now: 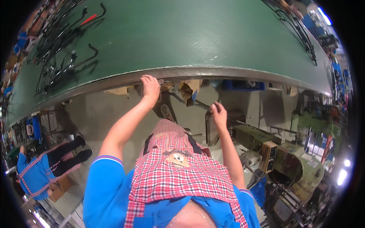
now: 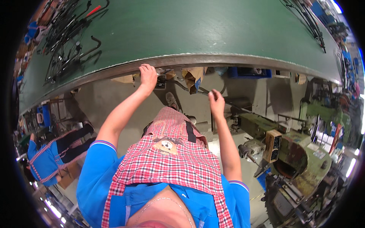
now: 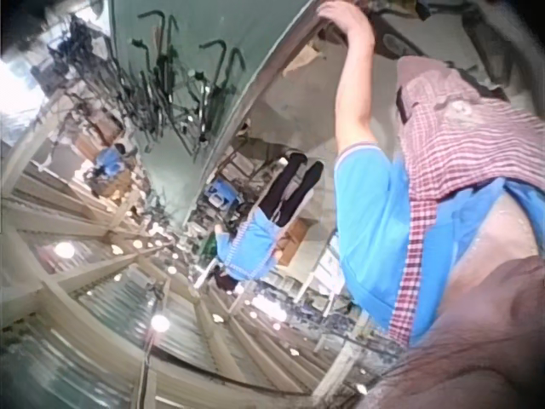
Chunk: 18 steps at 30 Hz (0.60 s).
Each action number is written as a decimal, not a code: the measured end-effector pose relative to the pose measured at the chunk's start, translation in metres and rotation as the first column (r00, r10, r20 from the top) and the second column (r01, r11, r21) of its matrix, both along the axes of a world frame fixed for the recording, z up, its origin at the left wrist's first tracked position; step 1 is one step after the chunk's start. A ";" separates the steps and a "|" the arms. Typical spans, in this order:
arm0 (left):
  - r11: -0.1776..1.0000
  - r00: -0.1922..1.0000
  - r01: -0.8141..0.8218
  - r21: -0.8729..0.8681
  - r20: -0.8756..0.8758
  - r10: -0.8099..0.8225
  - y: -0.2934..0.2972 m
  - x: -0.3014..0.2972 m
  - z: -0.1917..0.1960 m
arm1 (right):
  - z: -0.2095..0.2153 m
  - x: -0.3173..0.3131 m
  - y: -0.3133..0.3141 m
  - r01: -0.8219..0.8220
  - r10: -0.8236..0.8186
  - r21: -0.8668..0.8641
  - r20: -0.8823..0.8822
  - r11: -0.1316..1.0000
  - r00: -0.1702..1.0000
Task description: The person repeatedly picks up black metal frame components from a green conveyor table, places them into a press machine, and operates the press to join parts. After each press, the person removes the assembled frame and returns it to the conveyor. The cycle repeats with multiple frames throughout the clip.
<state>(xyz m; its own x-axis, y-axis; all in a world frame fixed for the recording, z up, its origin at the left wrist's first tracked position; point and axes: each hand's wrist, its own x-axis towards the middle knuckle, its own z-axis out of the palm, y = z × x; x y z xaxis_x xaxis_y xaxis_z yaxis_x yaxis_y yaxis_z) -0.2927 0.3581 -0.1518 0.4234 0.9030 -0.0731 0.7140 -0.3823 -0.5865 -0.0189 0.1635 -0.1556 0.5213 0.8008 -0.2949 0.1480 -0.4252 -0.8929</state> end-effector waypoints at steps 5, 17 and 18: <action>0.971 0.781 0.019 -0.239 0.610 0.136 -0.008 -0.041 0.020 | -0.018 0.034 0.096 0.322 -0.320 -0.036 -0.244 0.946 0.915; 0.917 0.655 -0.120 -0.381 0.664 0.361 -0.008 -0.084 0.005 | -0.057 0.027 0.237 0.934 -0.928 -0.250 0.205 0.256 0.310; 0.915 0.642 -0.128 -0.383 0.671 0.371 -0.005 -0.078 0.005 | -0.055 0.025 0.242 0.947 -0.917 -0.236 0.281 0.220 0.283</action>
<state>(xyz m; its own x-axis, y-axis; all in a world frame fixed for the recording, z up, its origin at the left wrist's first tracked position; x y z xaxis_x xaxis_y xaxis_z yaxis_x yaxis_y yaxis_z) -0.3712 0.3528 -0.1470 0.2113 0.9715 -0.1075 0.9508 -0.1788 0.2532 0.0066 0.4056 -0.2111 0.8602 -0.3998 -0.3165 -0.4981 -0.5264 -0.6890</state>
